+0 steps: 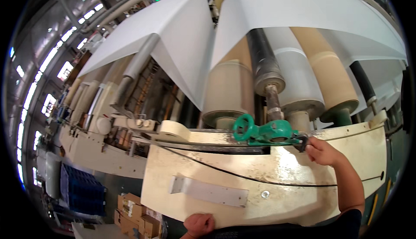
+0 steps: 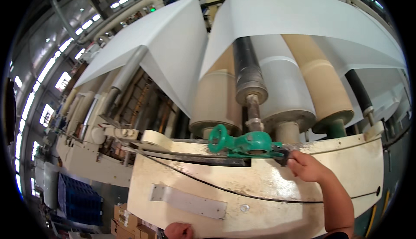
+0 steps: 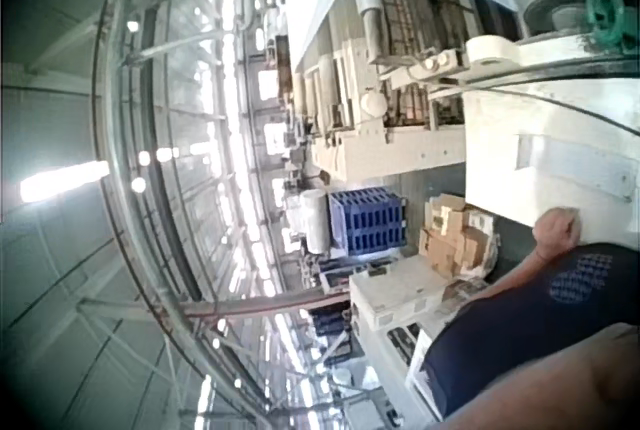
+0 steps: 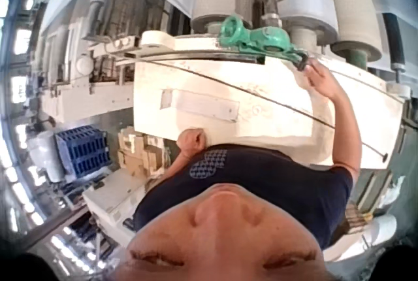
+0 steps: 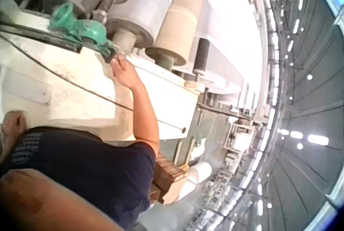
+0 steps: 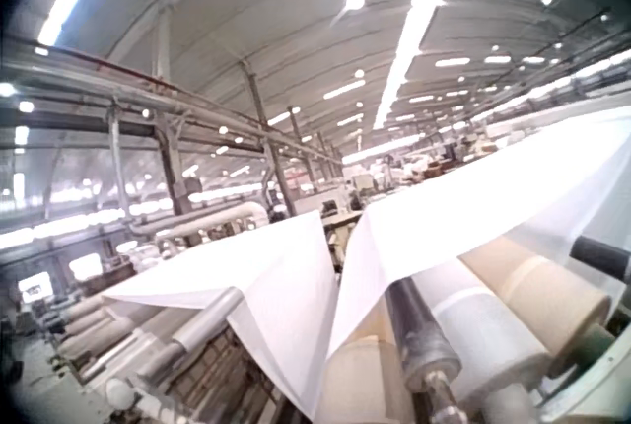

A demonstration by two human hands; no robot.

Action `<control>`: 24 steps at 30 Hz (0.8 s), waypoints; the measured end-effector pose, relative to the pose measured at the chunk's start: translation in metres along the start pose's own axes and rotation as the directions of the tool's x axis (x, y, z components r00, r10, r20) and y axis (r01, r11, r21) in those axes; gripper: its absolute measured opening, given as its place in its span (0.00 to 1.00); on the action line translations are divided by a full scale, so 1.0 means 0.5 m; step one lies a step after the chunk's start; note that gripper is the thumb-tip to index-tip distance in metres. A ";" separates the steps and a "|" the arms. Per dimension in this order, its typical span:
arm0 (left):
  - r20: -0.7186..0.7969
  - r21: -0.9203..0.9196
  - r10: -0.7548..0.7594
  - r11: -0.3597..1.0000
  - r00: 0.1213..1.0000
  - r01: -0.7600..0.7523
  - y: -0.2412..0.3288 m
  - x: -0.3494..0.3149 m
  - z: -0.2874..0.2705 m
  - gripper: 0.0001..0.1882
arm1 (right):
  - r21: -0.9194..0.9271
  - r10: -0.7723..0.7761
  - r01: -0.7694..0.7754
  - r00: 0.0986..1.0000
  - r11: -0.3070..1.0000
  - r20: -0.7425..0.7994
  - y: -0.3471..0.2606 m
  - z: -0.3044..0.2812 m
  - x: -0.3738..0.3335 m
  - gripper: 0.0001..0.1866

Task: The person uses an adjustable wrench to tighten a bolt on a large industrial machine with paper rollers.

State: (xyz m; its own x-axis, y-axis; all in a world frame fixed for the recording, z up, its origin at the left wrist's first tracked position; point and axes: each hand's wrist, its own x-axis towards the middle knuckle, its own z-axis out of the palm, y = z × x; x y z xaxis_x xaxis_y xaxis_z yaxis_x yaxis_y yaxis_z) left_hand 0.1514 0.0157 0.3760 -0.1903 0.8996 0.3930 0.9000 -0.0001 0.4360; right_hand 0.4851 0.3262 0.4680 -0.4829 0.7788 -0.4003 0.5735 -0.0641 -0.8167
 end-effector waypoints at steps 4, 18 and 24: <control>0.017 0.005 -0.017 1.000 1.000 0.017 0.005 -0.011 -0.005 0.03 | 0.240 0.165 -0.170 0.985 0.956 0.042 0.023 -0.018 0.021 0.10; -0.014 0.092 0.044 0.995 0.999 -0.043 0.028 0.038 -0.019 0.04 | -0.082 -0.411 0.525 0.746 0.847 0.524 -0.131 0.175 0.083 0.19; 0.038 0.074 0.019 0.997 0.999 -0.022 0.001 0.002 -0.011 0.03 | -0.189 -0.579 0.674 0.721 0.714 0.380 -0.209 0.310 0.128 0.14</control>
State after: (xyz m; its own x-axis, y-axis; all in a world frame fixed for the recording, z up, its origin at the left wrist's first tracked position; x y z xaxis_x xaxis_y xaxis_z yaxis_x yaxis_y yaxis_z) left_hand 0.1495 0.0142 0.3812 -0.1584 0.9154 0.3701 0.9304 0.0129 0.3663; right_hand 0.2915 0.2857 0.4635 -0.9320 0.3615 0.0265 0.2095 0.5971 -0.7743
